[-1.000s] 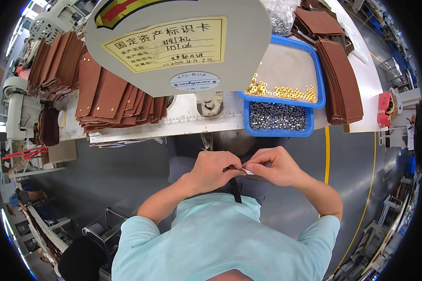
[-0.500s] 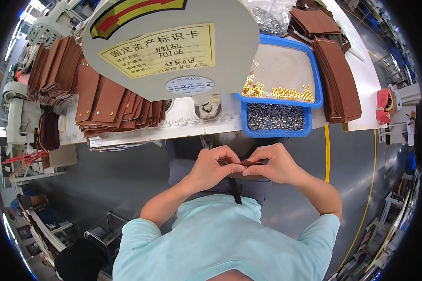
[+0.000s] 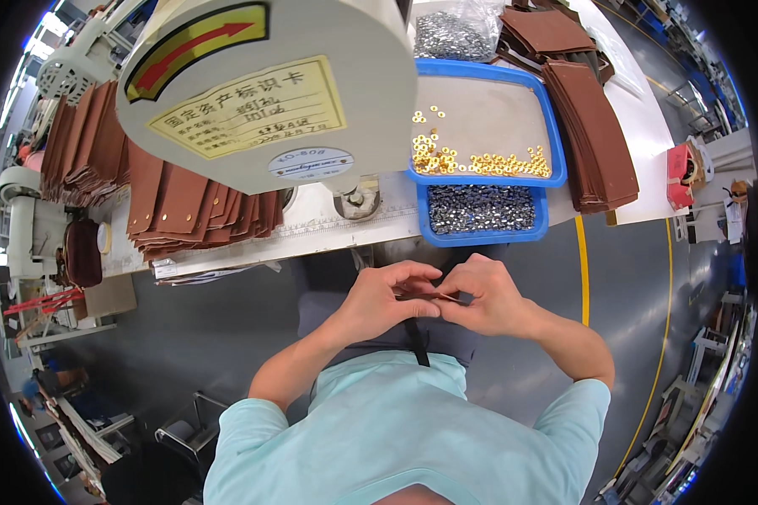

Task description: Manually insert metal rivets into pre-punched holes in leather panels at a workshop station.

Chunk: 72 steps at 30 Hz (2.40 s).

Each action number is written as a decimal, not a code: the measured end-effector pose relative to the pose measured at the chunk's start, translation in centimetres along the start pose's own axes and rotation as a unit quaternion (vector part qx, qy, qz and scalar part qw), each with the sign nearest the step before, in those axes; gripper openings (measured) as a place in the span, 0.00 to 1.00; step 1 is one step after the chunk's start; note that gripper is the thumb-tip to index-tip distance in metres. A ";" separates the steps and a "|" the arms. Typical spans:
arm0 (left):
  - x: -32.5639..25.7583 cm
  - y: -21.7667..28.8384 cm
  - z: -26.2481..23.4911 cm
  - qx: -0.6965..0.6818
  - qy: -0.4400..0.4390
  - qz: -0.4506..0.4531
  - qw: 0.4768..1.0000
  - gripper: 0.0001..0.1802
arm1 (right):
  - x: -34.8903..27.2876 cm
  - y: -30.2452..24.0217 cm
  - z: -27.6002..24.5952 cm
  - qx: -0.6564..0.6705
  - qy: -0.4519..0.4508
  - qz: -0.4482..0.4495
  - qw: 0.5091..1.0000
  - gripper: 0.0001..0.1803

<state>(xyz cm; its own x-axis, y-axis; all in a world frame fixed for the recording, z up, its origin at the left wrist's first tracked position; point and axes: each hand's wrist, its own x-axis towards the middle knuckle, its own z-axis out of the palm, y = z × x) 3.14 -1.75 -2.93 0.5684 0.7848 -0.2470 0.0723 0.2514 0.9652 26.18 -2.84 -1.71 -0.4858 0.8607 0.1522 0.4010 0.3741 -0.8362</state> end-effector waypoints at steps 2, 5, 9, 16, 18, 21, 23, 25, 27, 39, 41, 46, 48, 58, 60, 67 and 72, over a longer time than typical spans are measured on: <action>0.0 0.4 -0.1 0.030 -0.020 -0.001 0.999 0.28 | -0.1 -0.1 0.0 -0.003 0.003 -0.009 1.000 0.08; -0.1 0.8 -0.1 0.098 -0.033 0.030 0.994 0.30 | 0.0 -0.2 0.1 0.017 -0.017 0.003 1.000 0.07; -0.1 1.4 0.0 0.147 -0.042 0.058 0.987 0.31 | -0.1 0.0 0.3 0.007 0.005 -0.036 0.999 0.07; -1.0 2.3 0.1 0.228 0.073 0.071 0.968 0.26 | 3.3 -2.3 -3.0 -0.066 -0.095 0.007 0.993 0.16; -1.3 2.3 -0.3 0.241 0.088 0.092 0.962 0.22 | 5.4 -1.7 -5.2 -0.060 -0.044 0.001 0.997 0.15; -1.2 3.2 -0.5 0.208 0.097 0.082 0.970 0.14 | 10.2 3.4 -7.3 -0.164 0.148 0.046 0.974 0.10; -1.5 3.4 -0.4 0.169 0.101 0.054 0.979 0.11 | 13.4 6.7 -8.6 -0.194 0.173 0.056 0.964 0.10; -1.2 1.9 -0.7 -0.001 0.099 0.057 0.993 0.11 | 15.6 9.5 -8.7 -0.207 0.165 0.050 0.963 0.10; -1.6 1.1 -1.4 -0.004 0.128 0.071 0.989 0.10 | 17.3 10.3 -8.5 -0.214 0.151 0.042 0.964 0.11; -1.5 0.5 -2.6 -0.201 0.242 0.022 0.949 0.12 | 16.1 8.1 -8.4 -0.383 0.155 0.043 0.909 0.07; -1.6 0.7 -2.4 -0.184 0.243 0.013 0.952 0.19 | 13.2 3.8 -7.0 -0.116 0.265 0.016 0.957 0.05; -1.9 1.9 -2.5 -0.167 0.160 0.008 0.973 0.27 | 5.9 -0.2 -2.8 -0.062 0.291 -0.056 0.953 0.06; -2.0 2.4 -2.4 -0.153 0.131 0.006 0.979 0.29 | 4.5 -0.3 -0.9 -0.070 0.296 -0.068 0.950 0.08; -2.1 2.8 -2.2 -0.209 0.048 -0.023 0.976 0.33 | 2.8 -2.3 1.7 -0.064 0.249 -0.053 0.965 0.06; -2.2 2.9 -2.1 -0.225 0.040 -0.025 0.973 0.34 | 2.7 -2.5 2.1 -0.028 0.263 -0.041 0.964 0.05; -2.2 2.7 -2.2 -0.186 0.040 0.019 0.981 0.32 | 1.7 -2.2 3.0 0.106 0.243 0.038 0.963 0.07; -2.3 2.3 -2.2 -0.172 0.043 0.026 0.984 0.30 | 1.7 -2.1 3.2 0.094 0.242 0.006 0.966 0.09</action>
<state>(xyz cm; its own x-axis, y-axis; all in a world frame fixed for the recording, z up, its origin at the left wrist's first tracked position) 0.18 -1.75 -0.34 0.4921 0.8427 -0.2182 -0.2460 0.3751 0.8938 22.01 -3.21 -1.40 -0.0446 0.9423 0.3319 0.2351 0.3328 -0.9132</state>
